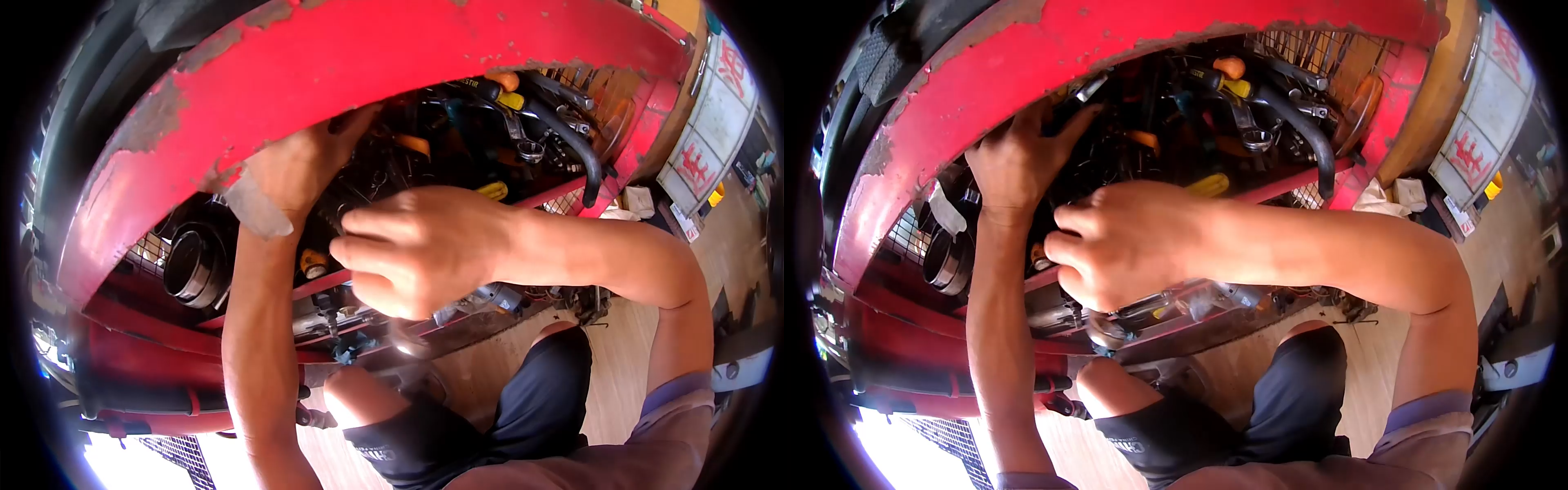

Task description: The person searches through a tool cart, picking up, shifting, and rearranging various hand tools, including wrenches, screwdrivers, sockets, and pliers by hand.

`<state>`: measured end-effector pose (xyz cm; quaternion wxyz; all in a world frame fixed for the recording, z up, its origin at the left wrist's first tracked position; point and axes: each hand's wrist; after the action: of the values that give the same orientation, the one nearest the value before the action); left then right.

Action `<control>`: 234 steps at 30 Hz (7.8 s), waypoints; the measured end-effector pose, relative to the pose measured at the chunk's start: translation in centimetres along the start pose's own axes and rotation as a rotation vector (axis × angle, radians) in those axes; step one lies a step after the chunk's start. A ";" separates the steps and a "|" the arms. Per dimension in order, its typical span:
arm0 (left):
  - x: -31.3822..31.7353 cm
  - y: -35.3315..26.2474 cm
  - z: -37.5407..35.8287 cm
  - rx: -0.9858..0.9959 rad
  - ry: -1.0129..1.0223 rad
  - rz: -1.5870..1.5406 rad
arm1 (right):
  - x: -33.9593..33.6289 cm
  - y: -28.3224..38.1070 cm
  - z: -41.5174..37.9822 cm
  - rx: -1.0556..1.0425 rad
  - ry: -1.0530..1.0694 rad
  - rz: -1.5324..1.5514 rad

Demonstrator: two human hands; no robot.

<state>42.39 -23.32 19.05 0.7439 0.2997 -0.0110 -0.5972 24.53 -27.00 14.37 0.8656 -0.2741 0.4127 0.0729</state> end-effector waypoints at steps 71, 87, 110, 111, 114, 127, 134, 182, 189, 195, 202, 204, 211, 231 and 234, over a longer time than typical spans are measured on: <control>0.2 0.5 1.1 0.111 -0.114 -0.236 | -1.5 -4.9 -1.0 0.869 0.604 -0.110; -0.2 -0.2 -0.1 -0.077 -0.041 -0.258 | -8.0 -5.6 -0.7 1.101 0.596 -0.025; 0.3 0.3 -0.8 -0.109 0.102 -0.084 | -12.2 -4.7 -6.4 1.330 0.538 -0.269; 0.5 0.4 -0.9 -0.106 0.092 -0.105 | -12.7 -4.7 -5.9 1.395 0.639 -0.242; 0.5 0.2 -0.9 -0.133 0.116 -0.070 | -12.4 -2.3 -3.9 1.294 0.634 -0.280; 0.5 0.4 -0.8 -0.160 0.133 -0.048 | -4.9 -6.7 -2.8 0.618 0.677 -0.244; 0.6 0.7 -1.0 -0.150 0.132 -0.005 | -3.4 -8.1 -0.8 0.578 0.862 -0.184; 0.5 0.2 -0.8 -0.243 0.142 -0.094 | -6.3 -12.1 -5.2 0.832 0.784 0.035; 0.3 0.0 -0.8 -0.246 0.166 -0.078 | -8.0 -11.1 -4.3 0.980 0.671 0.059; 0.3 -0.2 -0.7 -0.304 0.209 -0.059 | -9.6 -10.2 -4.8 1.046 0.492 0.042; 0.3 0.0 -0.7 -0.319 0.230 -0.086 | -12.0 -9.4 -3.6 1.324 0.682 0.323; 0.3 -0.1 -0.8 -0.327 0.230 -0.095 | -12.1 -9.1 -4.1 1.298 0.650 0.358; 0.0 -0.5 -0.5 -0.352 0.244 -0.086 | -8.0 -10.2 -5.8 1.028 0.320 -0.054; 0.8 0.6 -1.1 -0.281 0.164 -0.051 | -7.3 -12.3 -2.2 0.916 0.704 -0.012; 0.7 0.5 -1.1 -0.274 0.160 -0.058 | -6.5 -13.5 -2.0 0.952 0.809 0.192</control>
<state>43.46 -23.39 18.12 0.7588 0.2421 0.1385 -0.5886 23.74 -38.70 23.82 0.6578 0.1735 0.7173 -0.1507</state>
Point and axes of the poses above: each hand's wrist, its own z-axis towards the middle knuckle, its own x-axis out of the palm, y = z × x, and after that the axes turned 13 degrees about y, right-handed
